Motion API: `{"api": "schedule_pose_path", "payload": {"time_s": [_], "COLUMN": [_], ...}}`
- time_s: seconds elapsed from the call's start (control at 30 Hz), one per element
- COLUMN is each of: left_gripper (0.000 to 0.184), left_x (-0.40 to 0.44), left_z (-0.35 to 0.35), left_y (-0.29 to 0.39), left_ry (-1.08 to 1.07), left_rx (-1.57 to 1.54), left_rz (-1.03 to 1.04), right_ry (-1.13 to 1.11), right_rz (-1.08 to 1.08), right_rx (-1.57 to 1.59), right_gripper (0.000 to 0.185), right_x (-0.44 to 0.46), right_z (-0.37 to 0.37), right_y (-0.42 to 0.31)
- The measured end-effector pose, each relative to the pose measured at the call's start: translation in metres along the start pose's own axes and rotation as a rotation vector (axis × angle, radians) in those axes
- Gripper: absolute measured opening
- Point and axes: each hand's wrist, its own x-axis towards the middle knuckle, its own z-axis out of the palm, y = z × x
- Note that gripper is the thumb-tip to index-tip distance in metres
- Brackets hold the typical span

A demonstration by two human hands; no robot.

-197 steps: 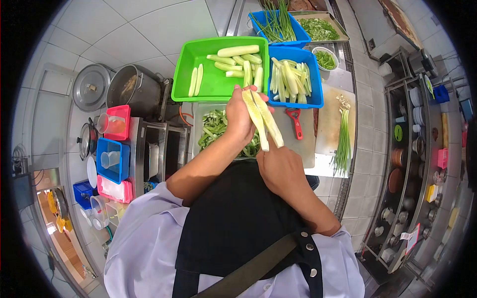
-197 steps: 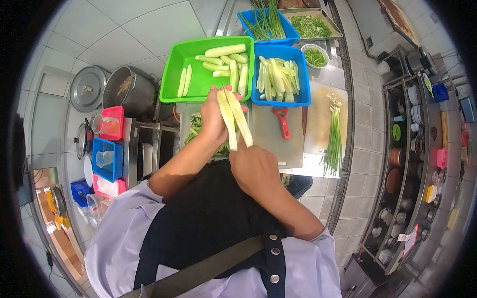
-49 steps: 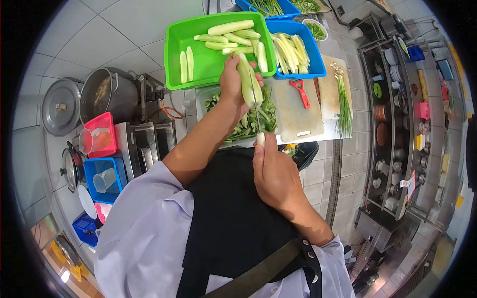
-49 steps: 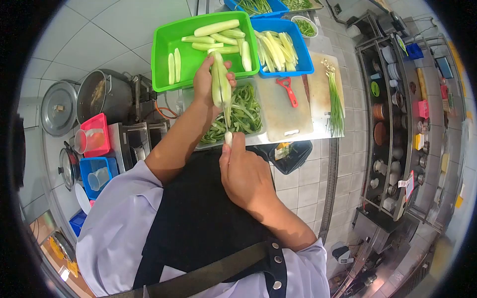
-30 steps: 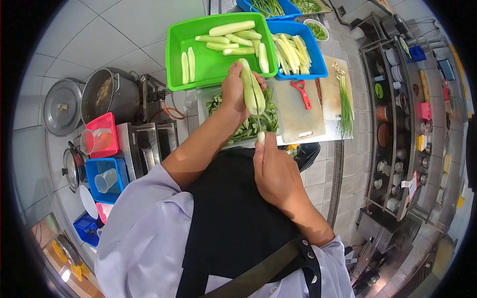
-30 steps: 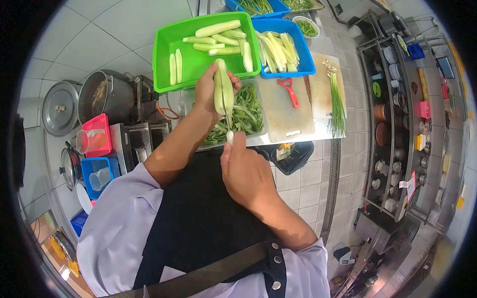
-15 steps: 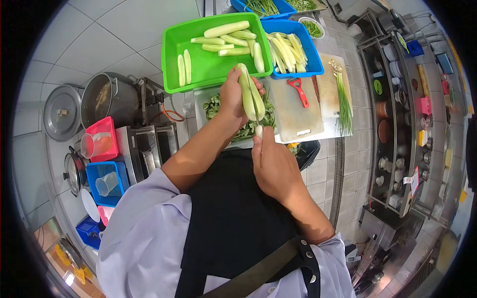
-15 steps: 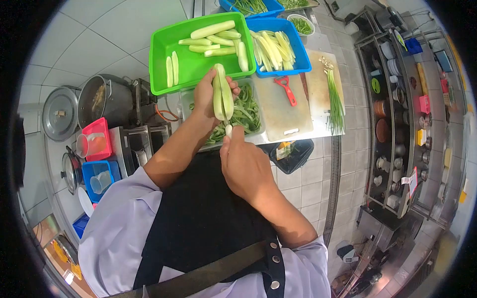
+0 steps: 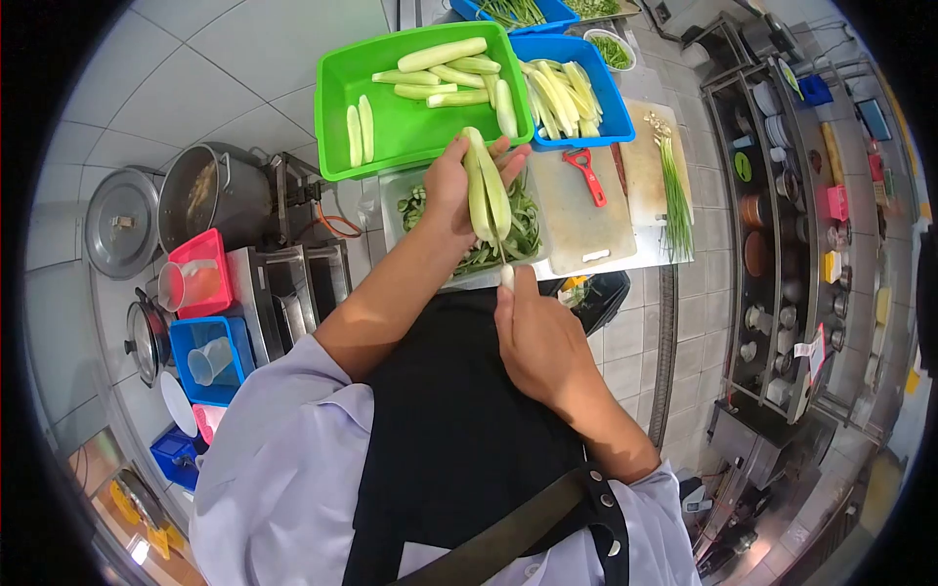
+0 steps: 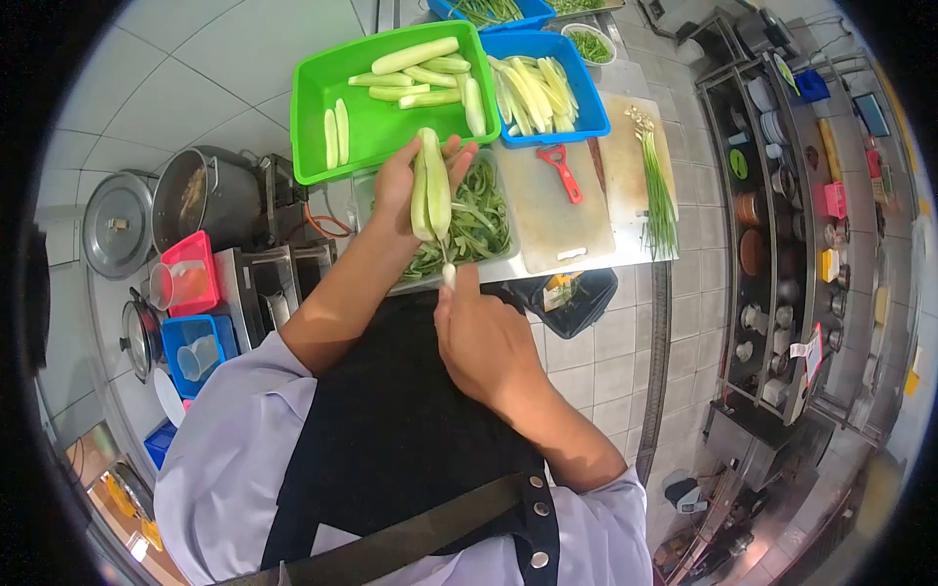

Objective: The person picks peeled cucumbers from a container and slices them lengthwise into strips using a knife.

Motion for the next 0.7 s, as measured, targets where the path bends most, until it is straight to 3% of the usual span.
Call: {"api": "schedule_pose_path", "payload": {"time_s": [0.27, 0.47, 0.7], "left_gripper": [0.031, 0.03, 0.031], "left_x": [-0.014, -0.013, -0.025], "left_z": [0.005, 0.004, 0.004], "left_y": [-0.009, -0.008, -0.018], "left_ry": [-0.011, 0.006, -0.002], "left_rx": [0.096, -0.027, 0.154], "left_rz": [0.067, 0.002, -0.006], "right_ry": [0.034, 0.011, 0.054], "right_rz": [-0.019, -0.001, 0.007], "right_rx": [-0.014, -0.014, -0.028], "right_gripper": [0.025, 0.025, 0.028], "right_x": [0.015, 0.003, 0.023], "right_z": [0.006, 0.003, 0.008], "right_y": [0.005, 0.001, 0.01]}}
